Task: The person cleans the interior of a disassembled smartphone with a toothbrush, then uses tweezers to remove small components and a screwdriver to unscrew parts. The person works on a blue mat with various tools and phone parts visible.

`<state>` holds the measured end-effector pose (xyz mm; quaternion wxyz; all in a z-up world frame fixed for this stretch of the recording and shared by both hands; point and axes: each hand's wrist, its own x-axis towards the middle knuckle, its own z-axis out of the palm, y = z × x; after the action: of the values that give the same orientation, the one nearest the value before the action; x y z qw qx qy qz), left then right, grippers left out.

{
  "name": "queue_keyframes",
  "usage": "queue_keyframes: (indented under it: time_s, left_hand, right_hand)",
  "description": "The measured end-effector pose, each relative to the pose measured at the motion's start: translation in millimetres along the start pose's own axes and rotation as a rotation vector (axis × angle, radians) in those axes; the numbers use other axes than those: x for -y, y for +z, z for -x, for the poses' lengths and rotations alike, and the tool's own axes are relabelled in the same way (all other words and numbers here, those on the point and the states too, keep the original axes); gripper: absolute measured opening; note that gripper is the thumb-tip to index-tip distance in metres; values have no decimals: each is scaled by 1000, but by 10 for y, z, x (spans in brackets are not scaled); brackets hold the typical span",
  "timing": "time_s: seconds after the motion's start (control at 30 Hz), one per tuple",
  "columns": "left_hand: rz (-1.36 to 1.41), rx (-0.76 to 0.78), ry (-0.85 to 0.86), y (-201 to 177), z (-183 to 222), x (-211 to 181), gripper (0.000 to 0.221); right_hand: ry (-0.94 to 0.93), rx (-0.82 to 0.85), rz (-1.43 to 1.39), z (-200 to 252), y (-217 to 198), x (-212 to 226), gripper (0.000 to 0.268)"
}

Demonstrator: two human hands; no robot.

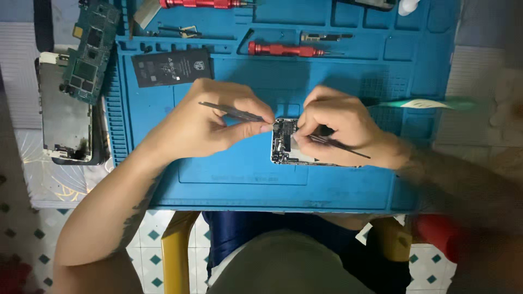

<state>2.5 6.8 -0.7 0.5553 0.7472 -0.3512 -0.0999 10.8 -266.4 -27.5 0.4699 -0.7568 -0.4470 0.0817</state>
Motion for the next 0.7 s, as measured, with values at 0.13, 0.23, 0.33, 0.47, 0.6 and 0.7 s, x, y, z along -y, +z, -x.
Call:
queue_keyframes:
  time_s: [0.13,0.23,0.33,0.47,0.6,0.7]
  left_hand:
    - [0,-4,6,6,-4,0,8]
    - [0,-7,-4,7,2,-6,9]
    - [29,1,3,-2,5,2,12]
    - [73,-6,-75,8,0,-21,12]
    - [15,-7,-35,7,15,7,11]
    - [10,-8,-30,11,14,0,12]
  right_hand:
    - [8,5,-16,-6,-4,18,18]
    - [12,0,11,4,7,6,19]
    - [-6,33,24,-4,-14,8,17]
    - [-30,7,-2,-20,5,36,19]
    - [-27,13,14,-30,-4,31,19]
    - [-22,27,13,-22,1,31,18]
